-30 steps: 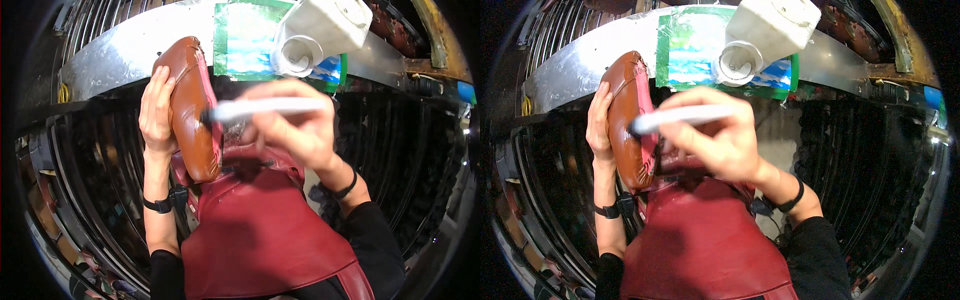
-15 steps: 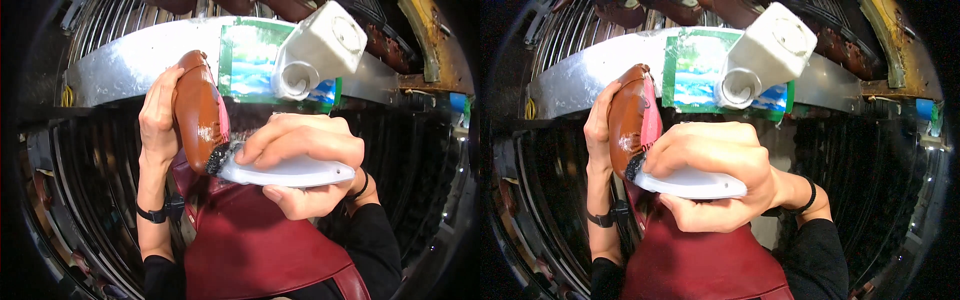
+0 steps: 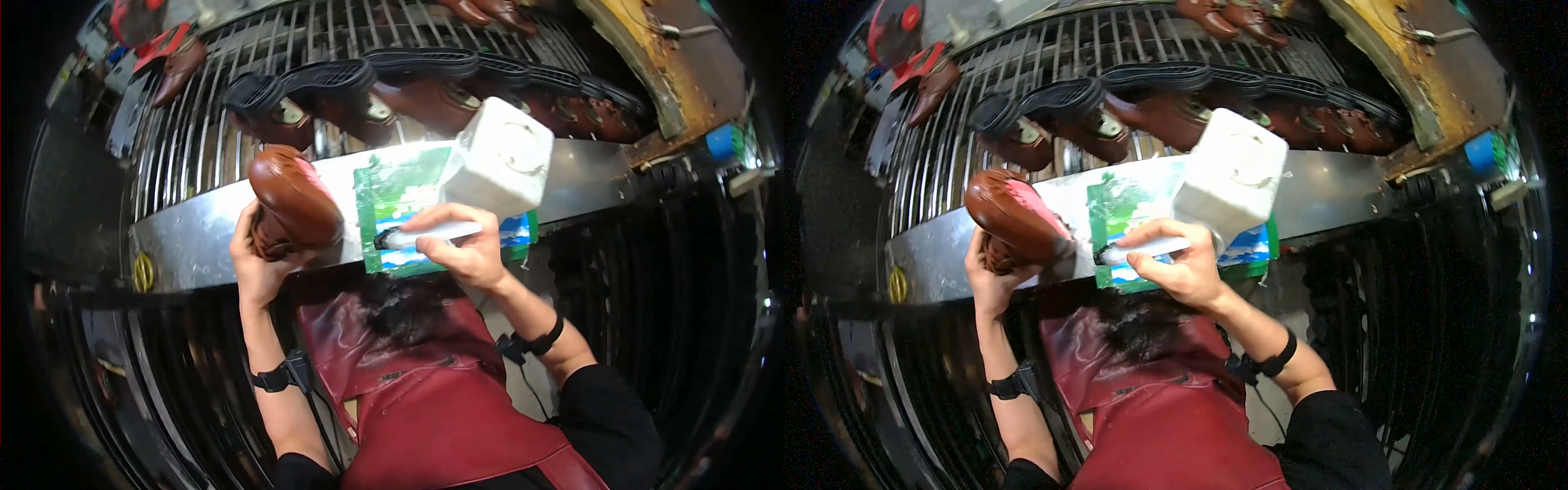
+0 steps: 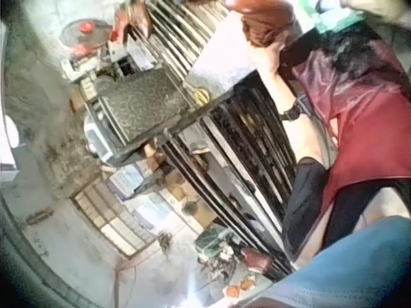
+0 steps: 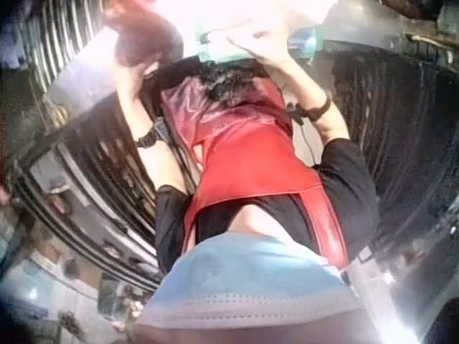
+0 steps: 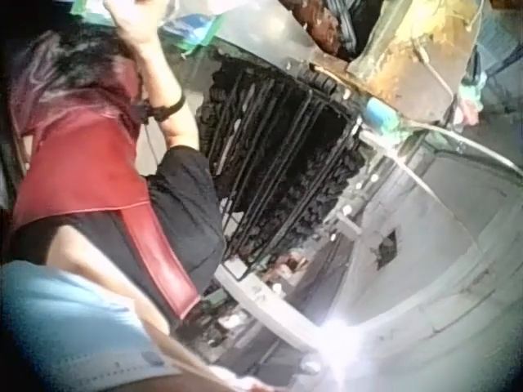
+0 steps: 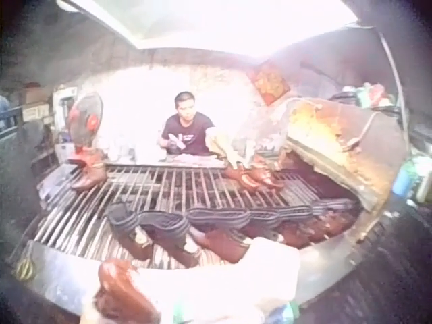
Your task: Applying adhesive/glue to the uppers and soles of shoes during manufacturing and refilling a glue container.
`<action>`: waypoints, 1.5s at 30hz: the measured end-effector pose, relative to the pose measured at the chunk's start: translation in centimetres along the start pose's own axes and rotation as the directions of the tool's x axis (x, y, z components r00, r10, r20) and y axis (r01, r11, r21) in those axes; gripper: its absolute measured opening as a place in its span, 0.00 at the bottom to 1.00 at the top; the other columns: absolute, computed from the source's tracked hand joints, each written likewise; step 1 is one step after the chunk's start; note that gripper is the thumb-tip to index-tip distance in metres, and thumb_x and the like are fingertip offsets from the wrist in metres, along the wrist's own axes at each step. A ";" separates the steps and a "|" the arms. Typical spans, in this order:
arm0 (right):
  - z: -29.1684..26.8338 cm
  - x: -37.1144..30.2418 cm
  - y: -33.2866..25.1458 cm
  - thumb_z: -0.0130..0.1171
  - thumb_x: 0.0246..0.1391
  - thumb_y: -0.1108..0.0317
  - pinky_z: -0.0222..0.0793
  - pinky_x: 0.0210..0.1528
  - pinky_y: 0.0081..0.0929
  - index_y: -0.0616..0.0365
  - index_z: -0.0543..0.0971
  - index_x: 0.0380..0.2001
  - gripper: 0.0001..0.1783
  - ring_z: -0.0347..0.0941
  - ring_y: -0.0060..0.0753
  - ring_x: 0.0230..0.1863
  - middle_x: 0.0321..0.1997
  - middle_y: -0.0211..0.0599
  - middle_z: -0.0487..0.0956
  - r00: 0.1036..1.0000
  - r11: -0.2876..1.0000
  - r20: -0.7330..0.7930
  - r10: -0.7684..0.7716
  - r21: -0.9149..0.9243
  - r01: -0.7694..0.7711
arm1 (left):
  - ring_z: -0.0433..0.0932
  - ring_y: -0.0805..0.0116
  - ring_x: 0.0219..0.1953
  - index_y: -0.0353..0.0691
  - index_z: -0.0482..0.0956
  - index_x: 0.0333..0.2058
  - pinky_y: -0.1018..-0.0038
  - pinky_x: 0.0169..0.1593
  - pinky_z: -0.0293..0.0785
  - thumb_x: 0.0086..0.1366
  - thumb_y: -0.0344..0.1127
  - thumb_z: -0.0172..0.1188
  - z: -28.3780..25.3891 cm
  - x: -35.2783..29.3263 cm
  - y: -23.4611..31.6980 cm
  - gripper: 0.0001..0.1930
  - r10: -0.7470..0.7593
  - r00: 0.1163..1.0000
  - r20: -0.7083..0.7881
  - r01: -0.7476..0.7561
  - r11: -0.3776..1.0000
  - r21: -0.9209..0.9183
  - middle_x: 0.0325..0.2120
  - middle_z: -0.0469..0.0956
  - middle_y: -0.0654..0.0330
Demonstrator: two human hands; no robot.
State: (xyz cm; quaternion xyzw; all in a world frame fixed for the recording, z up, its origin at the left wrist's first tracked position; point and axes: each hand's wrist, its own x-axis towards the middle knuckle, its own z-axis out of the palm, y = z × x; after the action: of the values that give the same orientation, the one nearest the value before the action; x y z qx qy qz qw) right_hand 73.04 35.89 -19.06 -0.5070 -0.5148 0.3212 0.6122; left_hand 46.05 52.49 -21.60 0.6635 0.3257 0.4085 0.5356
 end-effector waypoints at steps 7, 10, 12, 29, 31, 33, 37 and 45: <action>-3.1 -6.2 0.1 0.66 0.65 0.68 0.66 0.19 0.17 0.65 0.82 0.39 0.09 0.75 0.18 0.19 0.22 0.31 0.80 0.786 0.996 -0.612 0.087 0.025 -0.091 | 0.76 0.49 0.61 0.23 0.64 0.67 0.59 0.66 0.71 0.54 0.33 0.71 -1.0 -2.7 -0.8 0.43 -0.041 0.996 -0.083 0.022 0.976 -0.217 0.59 0.74 0.42; -3.2 -6.8 1.2 0.66 0.65 0.70 0.67 0.18 0.17 0.66 0.82 0.38 0.08 0.75 0.17 0.19 0.23 0.31 0.80 0.788 0.984 -0.611 0.075 -0.084 -0.158 | 0.68 0.47 0.69 0.22 0.59 0.69 0.56 0.72 0.61 0.58 0.36 0.71 1.7 -6.2 0.2 0.46 -0.081 0.995 -0.064 0.049 0.920 -0.390 0.66 0.67 0.37; -2.6 -6.8 2.9 0.65 0.65 0.70 0.70 0.18 0.18 0.66 0.82 0.40 0.09 0.78 0.20 0.20 0.26 0.34 0.82 0.815 0.954 -0.578 0.039 -0.220 -0.202 | 0.67 0.47 0.69 0.22 0.59 0.69 0.56 0.73 0.59 0.57 0.34 0.71 2.5 -9.1 -0.7 0.45 -0.158 0.983 -0.097 0.112 0.923 -0.369 0.66 0.67 0.37; 0.0 -1.5 -3.1 0.64 0.60 0.69 0.66 0.15 0.20 0.67 0.82 0.31 0.10 0.76 0.27 0.16 0.26 0.42 0.84 0.845 0.672 -0.166 0.508 0.690 -0.269 | 0.82 0.51 0.55 0.22 0.75 0.59 0.59 0.64 0.74 0.53 0.40 0.74 3.6 -13.9 1.1 0.38 -0.331 0.941 0.066 0.329 0.856 -0.400 0.53 0.81 0.39; 0.5 -2.9 -3.5 0.65 0.57 0.71 0.64 0.15 0.19 0.67 0.83 0.30 0.08 0.74 0.22 0.15 0.25 0.39 0.83 0.911 0.848 -0.198 0.361 0.476 -0.233 | 0.83 0.52 0.53 0.22 0.74 0.59 0.60 0.62 0.75 0.54 0.40 0.73 3.6 -13.7 1.0 0.38 -0.338 0.938 0.073 0.335 0.834 -0.438 0.53 0.81 0.41; 1.0 -4.5 -5.0 0.66 0.54 0.75 0.73 0.28 0.20 0.68 0.83 0.31 0.05 0.78 0.20 0.25 0.29 0.38 0.84 0.916 0.838 -0.095 0.389 0.449 -0.310 | 0.83 0.54 0.52 0.22 0.74 0.58 0.62 0.62 0.76 0.54 0.41 0.72 3.3 -13.9 0.8 0.37 -0.358 0.931 0.065 0.346 0.817 -0.461 0.52 0.82 0.42; 3.5 -8.1 -4.1 0.67 0.55 0.76 0.76 0.37 0.23 0.69 0.83 0.33 0.06 0.80 0.24 0.33 0.35 0.41 0.86 0.989 0.948 -0.073 0.132 0.302 -0.104 | 0.84 0.59 0.50 0.22 0.74 0.58 0.67 0.59 0.77 0.60 0.42 0.70 3.6 -13.4 0.7 0.34 -0.365 0.929 0.065 0.345 0.788 -0.510 0.50 0.82 0.46; 4.7 -11.8 -6.4 0.68 0.52 0.75 0.75 0.32 0.23 0.66 0.83 0.31 0.05 0.82 0.26 0.30 0.31 0.40 0.85 0.964 0.953 0.240 0.115 0.246 -0.175 | 0.84 0.65 0.47 0.26 0.74 0.58 0.70 0.54 0.80 0.71 0.37 0.59 2.6 -12.4 -0.2 0.22 -0.377 0.923 0.078 0.348 0.730 -0.588 0.50 0.82 0.51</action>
State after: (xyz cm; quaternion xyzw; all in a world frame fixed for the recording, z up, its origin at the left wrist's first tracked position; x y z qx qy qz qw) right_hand 64.59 24.63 -16.74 -0.4179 -0.4935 0.4863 0.5876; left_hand 42.75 40.62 -24.41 0.3769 0.3177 0.3923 0.7766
